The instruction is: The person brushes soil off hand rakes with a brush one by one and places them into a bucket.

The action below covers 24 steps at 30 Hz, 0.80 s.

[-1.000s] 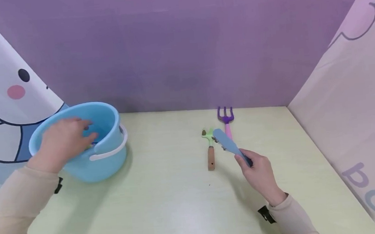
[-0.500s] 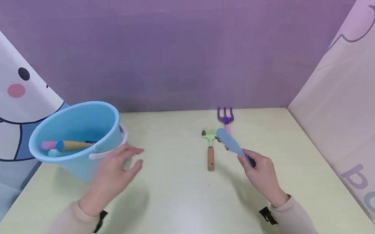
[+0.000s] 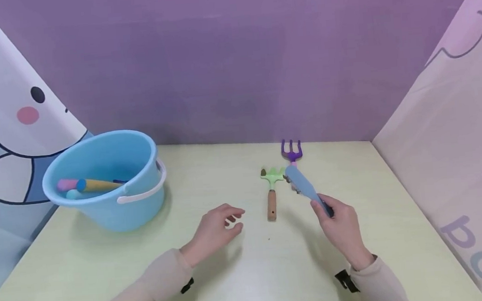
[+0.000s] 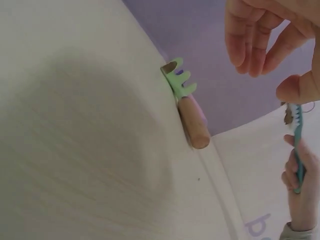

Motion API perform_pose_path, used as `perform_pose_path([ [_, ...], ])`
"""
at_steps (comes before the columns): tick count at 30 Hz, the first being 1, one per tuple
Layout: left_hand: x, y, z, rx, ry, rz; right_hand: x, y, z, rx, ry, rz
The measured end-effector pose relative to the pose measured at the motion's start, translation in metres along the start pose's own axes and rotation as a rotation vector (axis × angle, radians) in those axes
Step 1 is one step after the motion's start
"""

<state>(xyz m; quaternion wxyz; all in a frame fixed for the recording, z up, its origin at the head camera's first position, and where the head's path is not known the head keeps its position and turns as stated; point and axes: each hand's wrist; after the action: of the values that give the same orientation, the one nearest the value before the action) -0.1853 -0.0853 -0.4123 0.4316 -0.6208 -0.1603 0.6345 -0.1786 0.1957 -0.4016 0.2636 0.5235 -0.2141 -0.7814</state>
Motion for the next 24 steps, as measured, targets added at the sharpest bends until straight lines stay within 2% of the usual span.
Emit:
perform_pose_path([
  [4,0.017,-0.001,0.022,-0.022,0.037,0.089,0.001,0.0,-0.002,0.006,0.01,-0.001],
  [13,0.062,-0.004,0.086,-0.193,0.144,0.181,0.001,-0.001,-0.002,-0.004,-0.014,-0.01],
  [15,0.07,-0.005,0.094,-0.212,0.175,0.226,0.001,0.0,-0.001,0.001,-0.008,-0.01],
  [19,0.085,-0.004,0.106,-0.2,0.234,0.367,0.001,0.001,0.0,0.001,-0.015,-0.027],
  [22,0.093,-0.002,0.114,-0.191,0.247,0.463,0.001,0.0,0.0,0.009,-0.023,-0.037],
  [24,0.096,-0.002,0.118,-0.205,0.249,0.486,0.002,0.0,0.0,0.017,-0.021,-0.034],
])
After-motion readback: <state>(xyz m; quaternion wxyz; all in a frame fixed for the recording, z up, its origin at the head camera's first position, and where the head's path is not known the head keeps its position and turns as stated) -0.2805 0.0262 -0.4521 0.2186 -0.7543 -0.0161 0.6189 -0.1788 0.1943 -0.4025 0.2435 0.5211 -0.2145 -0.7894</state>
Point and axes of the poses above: each hand's wrist, its own z-axis towards the middle knuckle, its own x-axis out of the palm, y = z × x, and after that the axes turned 6 degrees about -z, right-handed
